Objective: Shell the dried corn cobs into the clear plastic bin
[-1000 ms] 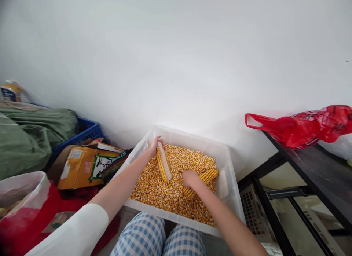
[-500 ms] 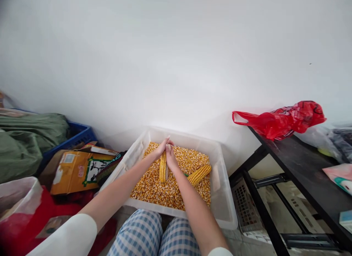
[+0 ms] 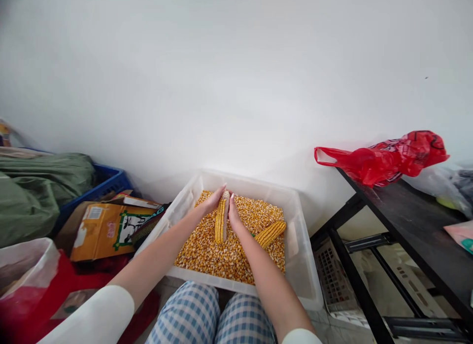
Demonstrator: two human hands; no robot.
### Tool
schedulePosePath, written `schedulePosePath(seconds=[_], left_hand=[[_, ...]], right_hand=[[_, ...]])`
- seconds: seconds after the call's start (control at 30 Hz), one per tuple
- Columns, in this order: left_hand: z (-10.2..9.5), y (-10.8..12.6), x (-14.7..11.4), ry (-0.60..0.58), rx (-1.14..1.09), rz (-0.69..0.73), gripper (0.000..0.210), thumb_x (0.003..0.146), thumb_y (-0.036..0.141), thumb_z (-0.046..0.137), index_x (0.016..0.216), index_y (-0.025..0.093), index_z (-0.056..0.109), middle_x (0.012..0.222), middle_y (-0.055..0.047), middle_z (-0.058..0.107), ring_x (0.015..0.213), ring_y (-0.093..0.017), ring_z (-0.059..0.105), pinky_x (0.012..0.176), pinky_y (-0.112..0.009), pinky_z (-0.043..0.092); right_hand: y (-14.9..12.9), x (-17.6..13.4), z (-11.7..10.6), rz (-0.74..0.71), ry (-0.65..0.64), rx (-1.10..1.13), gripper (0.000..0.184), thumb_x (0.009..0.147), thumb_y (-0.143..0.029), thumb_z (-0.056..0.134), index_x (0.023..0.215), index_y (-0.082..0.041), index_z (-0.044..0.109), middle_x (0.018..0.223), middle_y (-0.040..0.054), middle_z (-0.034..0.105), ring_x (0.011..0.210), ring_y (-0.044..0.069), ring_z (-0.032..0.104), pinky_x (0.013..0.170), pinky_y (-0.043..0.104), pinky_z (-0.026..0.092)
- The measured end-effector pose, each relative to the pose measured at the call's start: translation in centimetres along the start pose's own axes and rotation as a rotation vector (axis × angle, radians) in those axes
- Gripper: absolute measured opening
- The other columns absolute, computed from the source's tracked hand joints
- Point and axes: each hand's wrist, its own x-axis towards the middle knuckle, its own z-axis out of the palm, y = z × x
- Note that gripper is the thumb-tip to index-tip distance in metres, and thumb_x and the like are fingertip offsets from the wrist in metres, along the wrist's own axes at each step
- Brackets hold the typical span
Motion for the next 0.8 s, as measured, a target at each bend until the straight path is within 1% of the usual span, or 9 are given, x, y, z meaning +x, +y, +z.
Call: schedulePosePath(seconds=[0.07, 0.13, 0.23, 0.3, 0.37, 0.47, 0.6, 0.7, 0.8], left_hand=[[-0.1, 0.0, -0.3, -0.02, 0.028, -0.051, 0.051, 0.076, 0.062, 0.039, 0.093, 0.017, 0.057, 0.078, -0.008, 0.061, 0.073, -0.023, 0.055, 0.066, -0.035, 0.042], [0.0, 0.1, -0.8, 0.014, 0.119, -0.03, 0.051, 0.075, 0.062, 0.042, 0.099, 0.019, 0.055, 0.093, -0.009, 0.061, 0.084, -0.025, 0.055, 0.071, -0.034, 0.043], [0.0, 0.2, -1.1, 0.102, 0.321, 0.06, 0.052, 0.073, 0.06, 0.049, 0.107, 0.021, 0.05, 0.109, -0.008, 0.056, 0.104, -0.025, 0.05, 0.085, -0.031, 0.038], [-0.2, 0.1, -0.9, 0.197, 0.449, 0.115, 0.055, 0.071, 0.059, 0.052, 0.111, 0.021, 0.046, 0.112, -0.009, 0.053, 0.109, -0.024, 0.047, 0.091, -0.031, 0.034], [-0.5, -0.4, -0.5, 0.271, 0.563, 0.167, 0.057, 0.071, 0.059, 0.051, 0.11, 0.018, 0.044, 0.11, -0.011, 0.053, 0.109, -0.025, 0.047, 0.091, -0.031, 0.033], [-0.5, -1.3, -0.2, 0.209, 0.742, 0.248, 0.051, 0.071, 0.06, 0.051, 0.098, 0.016, 0.048, 0.097, -0.011, 0.057, 0.096, -0.026, 0.053, 0.084, -0.032, 0.038], [0.2, -2.4, -0.4, 0.084, 0.923, 0.268, 0.044, 0.078, 0.059, 0.04, 0.092, 0.018, 0.052, 0.085, -0.009, 0.062, 0.085, -0.025, 0.057, 0.078, -0.032, 0.04], [0.8, -2.7, -0.8, 0.099, 1.038, 0.283, 0.049, 0.087, 0.053, 0.02, 0.1, 0.018, 0.052, 0.091, -0.009, 0.063, 0.089, -0.023, 0.058, 0.08, -0.032, 0.04], [1.0, -2.7, -0.8, 0.138, 1.124, 0.283, 0.053, 0.088, 0.052, 0.015, 0.105, 0.018, 0.053, 0.094, -0.009, 0.064, 0.092, -0.022, 0.058, 0.08, -0.03, 0.04]], right_hand=[[0.2, 0.1, -0.5, 0.076, -0.03, 0.185, 0.065, 0.088, -0.047, -0.011, 0.132, -0.021, 0.028, 0.115, 0.0099, 0.057, 0.096, 0.018, 0.058, 0.074, 0.03, 0.047], [0.5, 0.0, -1.0, 0.142, -0.047, 0.293, 0.059, 0.089, -0.05, 0.0, 0.13, -0.022, 0.032, 0.113, 0.0087, 0.058, 0.095, 0.017, 0.058, 0.073, 0.029, 0.047], [0.9, -0.3, -1.4, 0.139, -0.135, 0.316, 0.047, 0.088, -0.042, 0.025, 0.131, -0.023, 0.029, 0.114, 0.0066, 0.057, 0.094, 0.016, 0.058, 0.076, 0.028, 0.046], [1.3, -0.6, -1.3, 0.113, -0.187, 0.267, 0.053, 0.083, -0.033, 0.039, 0.133, -0.025, 0.024, 0.117, 0.0059, 0.056, 0.096, 0.015, 0.057, 0.078, 0.028, 0.046], [1.6, -0.7, -0.9, 0.088, -0.171, 0.204, 0.061, 0.077, -0.026, 0.048, 0.133, -0.025, 0.023, 0.12, 0.0062, 0.053, 0.099, 0.016, 0.055, 0.079, 0.027, 0.045], [2.2, -0.5, -0.2, 0.105, -0.092, 0.22, 0.056, 0.074, -0.022, 0.051, 0.127, -0.023, 0.034, 0.117, 0.007, 0.053, 0.098, 0.016, 0.055, 0.077, 0.026, 0.046], [3.1, -0.3, -0.6, 0.241, -0.067, 0.302, 0.043, 0.074, -0.024, 0.047, 0.117, -0.022, 0.045, 0.103, 0.0064, 0.06, 0.079, 0.016, 0.059, 0.061, 0.025, 0.047], [3.3, -0.4, -1.1, 0.297, -0.034, 0.42, 0.043, 0.069, -0.025, 0.053, 0.111, -0.025, 0.049, 0.095, 0.0039, 0.062, 0.072, 0.015, 0.059, 0.055, 0.024, 0.046], [3.0, -0.5, -1.1, 0.317, -0.008, 0.5, 0.046, 0.063, -0.026, 0.06, 0.109, -0.027, 0.051, 0.092, 0.003, 0.063, 0.072, 0.016, 0.058, 0.053, 0.023, 0.044]])
